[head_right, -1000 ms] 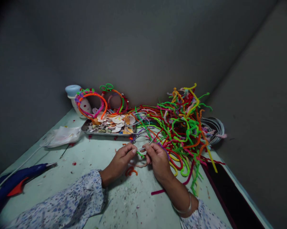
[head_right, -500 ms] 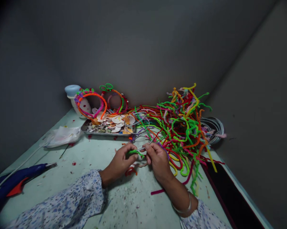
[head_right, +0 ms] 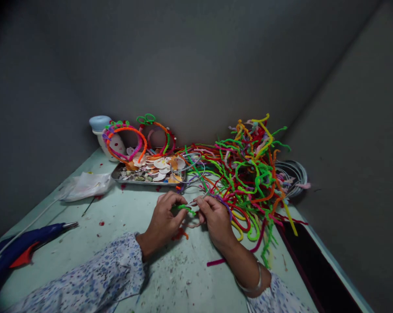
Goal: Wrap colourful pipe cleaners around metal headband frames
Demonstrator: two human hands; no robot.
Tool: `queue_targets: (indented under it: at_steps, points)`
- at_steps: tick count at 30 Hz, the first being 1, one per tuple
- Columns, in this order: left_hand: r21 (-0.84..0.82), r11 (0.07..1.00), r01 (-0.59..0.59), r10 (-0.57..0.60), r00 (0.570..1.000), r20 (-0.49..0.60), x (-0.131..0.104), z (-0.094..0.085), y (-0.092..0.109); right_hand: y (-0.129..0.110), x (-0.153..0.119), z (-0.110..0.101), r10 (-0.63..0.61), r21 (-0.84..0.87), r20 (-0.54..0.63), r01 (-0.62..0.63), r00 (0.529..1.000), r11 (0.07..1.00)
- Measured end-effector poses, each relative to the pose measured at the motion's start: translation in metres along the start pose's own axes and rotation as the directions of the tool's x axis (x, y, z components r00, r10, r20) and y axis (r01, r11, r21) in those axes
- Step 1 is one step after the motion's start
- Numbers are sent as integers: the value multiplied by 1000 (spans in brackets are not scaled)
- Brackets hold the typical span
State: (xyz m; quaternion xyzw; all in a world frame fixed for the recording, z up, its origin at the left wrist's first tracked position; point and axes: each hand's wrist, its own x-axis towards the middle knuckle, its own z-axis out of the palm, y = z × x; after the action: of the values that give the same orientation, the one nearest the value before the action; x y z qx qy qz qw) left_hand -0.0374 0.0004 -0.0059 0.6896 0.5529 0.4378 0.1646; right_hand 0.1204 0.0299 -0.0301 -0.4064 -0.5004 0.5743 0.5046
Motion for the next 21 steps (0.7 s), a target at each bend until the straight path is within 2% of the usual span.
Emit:
queue_targets:
  at_steps: [9, 21]
  points:
    - [-21, 1000, 9, -10, 999, -45, 0, 0, 0, 1, 1, 0, 7, 19, -17, -7, 1000, 1000]
    - [-66, 997, 31, -35, 998, -48, 0, 0, 1, 1, 0, -1, 1, 29, -1, -1, 1000, 1000]
